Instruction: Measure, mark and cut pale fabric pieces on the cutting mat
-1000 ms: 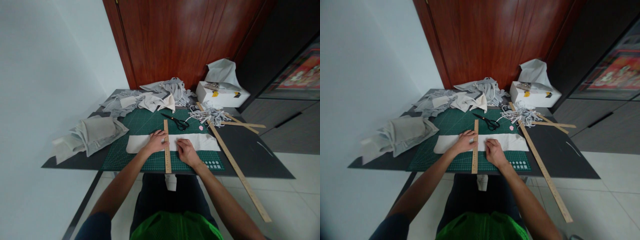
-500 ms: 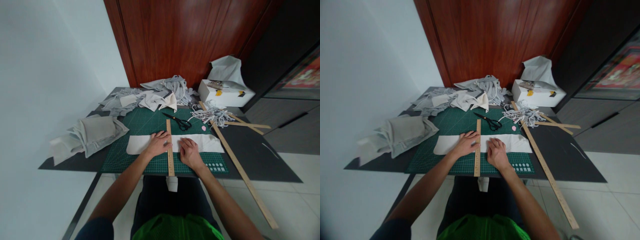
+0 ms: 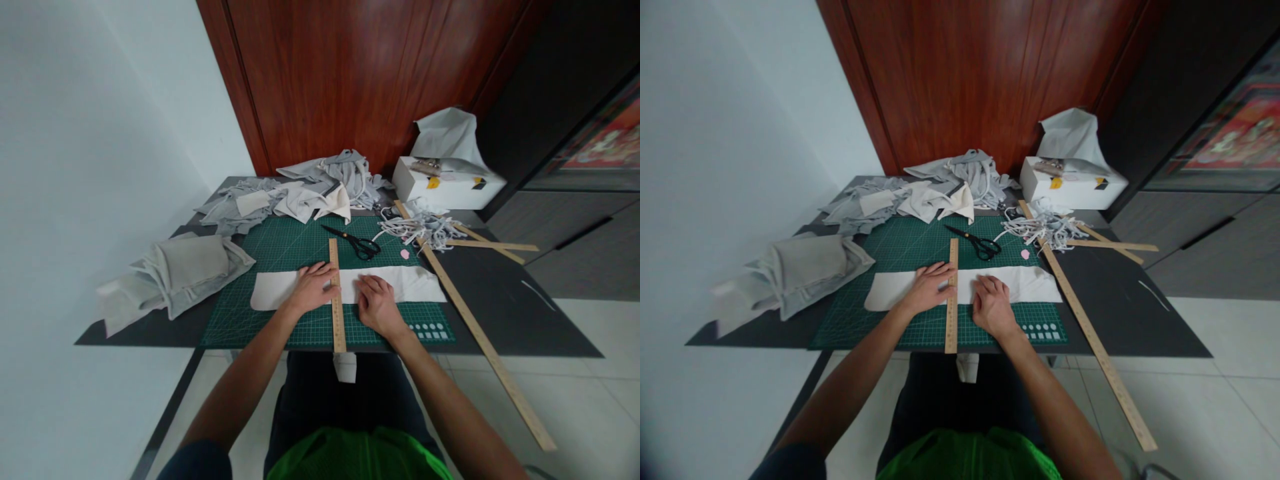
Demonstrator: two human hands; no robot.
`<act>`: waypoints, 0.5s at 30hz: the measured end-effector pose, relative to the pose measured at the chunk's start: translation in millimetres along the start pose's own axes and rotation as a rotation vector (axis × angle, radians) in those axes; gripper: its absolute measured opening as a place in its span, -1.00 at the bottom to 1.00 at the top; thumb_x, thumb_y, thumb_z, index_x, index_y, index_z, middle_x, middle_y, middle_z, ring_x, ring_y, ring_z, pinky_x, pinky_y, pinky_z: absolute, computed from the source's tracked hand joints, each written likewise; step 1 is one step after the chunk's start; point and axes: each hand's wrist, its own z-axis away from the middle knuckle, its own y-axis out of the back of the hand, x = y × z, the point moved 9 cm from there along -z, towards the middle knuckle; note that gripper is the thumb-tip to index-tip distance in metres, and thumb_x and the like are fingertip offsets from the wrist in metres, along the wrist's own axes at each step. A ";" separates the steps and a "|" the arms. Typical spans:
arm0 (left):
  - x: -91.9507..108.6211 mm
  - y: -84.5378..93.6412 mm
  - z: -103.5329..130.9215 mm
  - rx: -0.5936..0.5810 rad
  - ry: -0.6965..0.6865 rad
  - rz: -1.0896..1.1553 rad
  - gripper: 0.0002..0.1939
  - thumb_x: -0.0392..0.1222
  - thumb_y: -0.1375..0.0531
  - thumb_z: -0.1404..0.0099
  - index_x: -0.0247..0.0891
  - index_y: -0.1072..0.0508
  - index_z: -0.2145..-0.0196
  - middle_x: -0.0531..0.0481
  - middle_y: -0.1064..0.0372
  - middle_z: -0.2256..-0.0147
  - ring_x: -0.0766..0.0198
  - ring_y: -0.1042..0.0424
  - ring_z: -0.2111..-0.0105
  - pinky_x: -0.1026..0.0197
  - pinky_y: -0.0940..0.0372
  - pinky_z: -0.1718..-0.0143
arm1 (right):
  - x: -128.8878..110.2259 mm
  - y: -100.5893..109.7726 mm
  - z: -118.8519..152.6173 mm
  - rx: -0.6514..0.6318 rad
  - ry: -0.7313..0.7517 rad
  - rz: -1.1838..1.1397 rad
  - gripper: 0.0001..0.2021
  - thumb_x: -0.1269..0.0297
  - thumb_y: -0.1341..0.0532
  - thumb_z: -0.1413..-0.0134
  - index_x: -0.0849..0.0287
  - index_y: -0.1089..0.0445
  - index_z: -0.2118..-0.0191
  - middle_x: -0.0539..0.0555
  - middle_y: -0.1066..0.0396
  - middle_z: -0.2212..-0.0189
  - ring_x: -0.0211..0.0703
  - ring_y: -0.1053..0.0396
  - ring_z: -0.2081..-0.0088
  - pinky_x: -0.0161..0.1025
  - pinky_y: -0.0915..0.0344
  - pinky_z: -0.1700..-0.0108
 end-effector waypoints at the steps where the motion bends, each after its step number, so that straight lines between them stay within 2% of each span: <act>1: 0.3 0.1 0.1 -0.001 -0.001 0.000 -0.51 0.03 -0.16 -0.47 0.02 -0.40 -0.31 -0.01 -0.23 -0.40 -0.04 -0.13 -0.42 -0.17 -0.01 -0.35 | 0.0 0.0 0.0 -0.001 0.000 -0.002 -0.63 0.44 -0.16 -0.22 0.17 -0.49 -0.10 0.24 -0.48 -0.17 0.20 -0.27 -0.20 0.14 -0.21 -0.23; 15: 1.1 -1.1 -1.2 0.006 -0.019 -0.043 -0.50 0.06 -0.16 -0.47 0.00 -0.39 -0.30 0.02 -0.21 -0.41 -0.05 -0.13 -0.42 -0.18 -0.07 -0.31 | 0.6 -0.3 -0.5 -0.006 0.005 0.022 -0.64 0.42 -0.15 -0.24 0.22 -0.50 -0.11 0.24 -0.47 -0.19 0.17 -0.28 -0.20 0.11 -0.21 -0.23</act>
